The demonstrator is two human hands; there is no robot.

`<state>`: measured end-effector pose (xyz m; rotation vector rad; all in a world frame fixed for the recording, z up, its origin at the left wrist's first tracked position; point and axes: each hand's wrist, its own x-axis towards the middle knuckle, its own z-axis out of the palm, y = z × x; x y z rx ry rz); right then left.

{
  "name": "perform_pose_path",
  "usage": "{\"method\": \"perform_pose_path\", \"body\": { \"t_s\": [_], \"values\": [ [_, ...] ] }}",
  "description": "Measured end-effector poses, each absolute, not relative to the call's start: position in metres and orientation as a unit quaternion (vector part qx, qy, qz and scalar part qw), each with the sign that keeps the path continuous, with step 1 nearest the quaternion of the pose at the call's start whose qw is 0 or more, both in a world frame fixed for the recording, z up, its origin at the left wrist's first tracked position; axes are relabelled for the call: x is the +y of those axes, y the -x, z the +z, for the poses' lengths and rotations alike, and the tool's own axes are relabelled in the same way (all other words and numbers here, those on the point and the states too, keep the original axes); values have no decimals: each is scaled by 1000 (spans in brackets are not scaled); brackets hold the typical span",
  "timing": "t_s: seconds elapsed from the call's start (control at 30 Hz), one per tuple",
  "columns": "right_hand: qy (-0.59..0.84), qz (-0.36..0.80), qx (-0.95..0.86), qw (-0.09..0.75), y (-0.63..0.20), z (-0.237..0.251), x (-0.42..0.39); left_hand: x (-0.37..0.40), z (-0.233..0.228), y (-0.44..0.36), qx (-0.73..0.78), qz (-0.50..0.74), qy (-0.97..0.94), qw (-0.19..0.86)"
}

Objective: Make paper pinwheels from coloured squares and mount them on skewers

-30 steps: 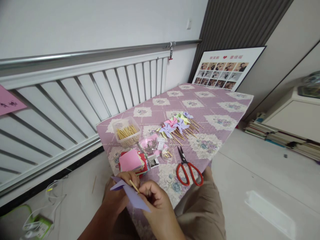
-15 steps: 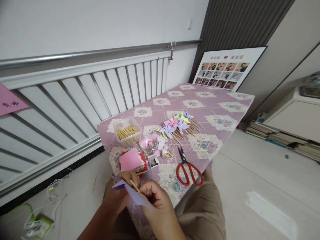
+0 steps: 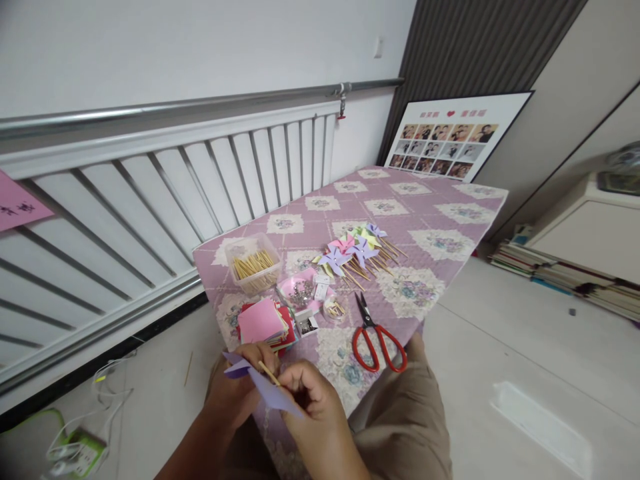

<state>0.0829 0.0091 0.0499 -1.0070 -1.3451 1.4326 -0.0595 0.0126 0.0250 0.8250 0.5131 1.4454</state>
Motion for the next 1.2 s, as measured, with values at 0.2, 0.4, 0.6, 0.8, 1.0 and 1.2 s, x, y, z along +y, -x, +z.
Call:
{"method": "perform_pose_path", "body": {
  "t_s": [0.2,0.4,0.6,0.8,1.0,1.2],
  "values": [
    [406,508,-617,443,-88,48,9,11,26,58,223,638,-343,653],
    [411,473,-651,428,-92,49,13,10,28,53,251,637,-299,665],
    [434,495,-627,417,-90,51,15,10,29,48,292,635,-258,667],
    [438,598,-535,405,-88,36,14,10,30,43,337,642,-215,654],
    [428,646,-478,414,-86,26,17,16,33,39,373,642,-208,637],
    [454,669,-433,398,-83,22,19,20,29,39,426,631,-236,604]
  ]
}}
